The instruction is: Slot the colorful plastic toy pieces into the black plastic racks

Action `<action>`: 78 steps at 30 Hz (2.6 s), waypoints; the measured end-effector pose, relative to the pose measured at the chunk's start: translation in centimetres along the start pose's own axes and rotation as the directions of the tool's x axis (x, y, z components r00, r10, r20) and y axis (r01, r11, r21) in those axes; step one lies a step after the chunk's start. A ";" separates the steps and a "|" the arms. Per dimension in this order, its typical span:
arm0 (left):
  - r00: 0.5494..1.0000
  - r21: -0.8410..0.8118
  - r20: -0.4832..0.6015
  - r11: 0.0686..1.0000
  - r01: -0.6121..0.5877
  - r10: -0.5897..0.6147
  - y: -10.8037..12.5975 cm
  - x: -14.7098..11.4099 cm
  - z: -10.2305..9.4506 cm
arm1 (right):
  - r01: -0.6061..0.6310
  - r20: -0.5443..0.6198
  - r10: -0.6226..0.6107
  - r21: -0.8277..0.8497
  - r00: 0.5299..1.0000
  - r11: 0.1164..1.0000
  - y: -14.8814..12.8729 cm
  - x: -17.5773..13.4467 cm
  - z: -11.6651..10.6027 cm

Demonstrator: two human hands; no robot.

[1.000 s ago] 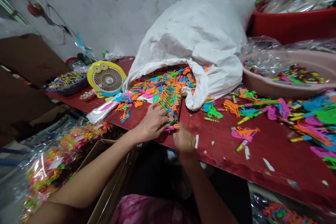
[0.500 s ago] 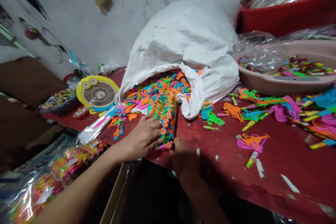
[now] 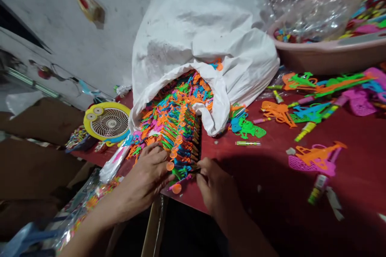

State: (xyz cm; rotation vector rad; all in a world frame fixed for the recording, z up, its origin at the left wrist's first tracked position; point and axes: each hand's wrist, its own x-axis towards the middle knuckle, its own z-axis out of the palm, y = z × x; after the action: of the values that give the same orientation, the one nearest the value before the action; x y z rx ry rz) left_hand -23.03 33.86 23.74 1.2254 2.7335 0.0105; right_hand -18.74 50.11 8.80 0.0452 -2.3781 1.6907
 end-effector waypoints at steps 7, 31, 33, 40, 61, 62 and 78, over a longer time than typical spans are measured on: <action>0.998 0.074 0.054 0.997 0.033 -0.037 1.0 0.2 -0.5 | 0.244 -0.039 -0.240 0.145 0.970 0.959 -0.2 1.0 -0.5; 0.976 0.118 -0.185 0.983 0.138 -0.115 0.9 -1.4 0.3 | 0.012 0.047 -0.018 0.127 0.999 0.992 0.1 0.7 0.7; 0.971 0.125 -0.200 0.980 0.156 -0.129 1.1 -1.6 0.5 | 0.011 0.036 -0.017 0.141 0.999 0.990 0.4 0.6 0.9; 0.972 0.128 -0.191 0.978 0.166 -0.140 1.2 -1.5 0.5 | 0.017 0.024 -0.021 0.135 1.000 0.991 0.6 0.5 1.2; 0.930 -0.284 -0.333 0.957 0.057 -0.155 -0.3 -2.8 2.4 | 0.128 0.229 -0.127 0.010 0.965 0.992 0.2 2.5 -1.2; 0.928 -0.306 -0.339 0.951 0.050 -0.158 -0.4 -2.9 2.5 | 0.137 0.217 -0.135 0.004 0.967 0.991 0.1 2.4 -1.1; 0.897 -0.345 -0.405 0.938 0.031 -0.179 -0.5 -2.9 3.1 | 0.124 0.196 -0.182 0.277 0.964 0.953 -1.7 2.6 -1.3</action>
State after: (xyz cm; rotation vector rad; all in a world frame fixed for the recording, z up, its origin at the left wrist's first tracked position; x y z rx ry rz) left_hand -21.05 31.23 21.04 1.0752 2.9811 0.7909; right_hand -20.79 51.01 11.35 0.4729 -2.2061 2.0002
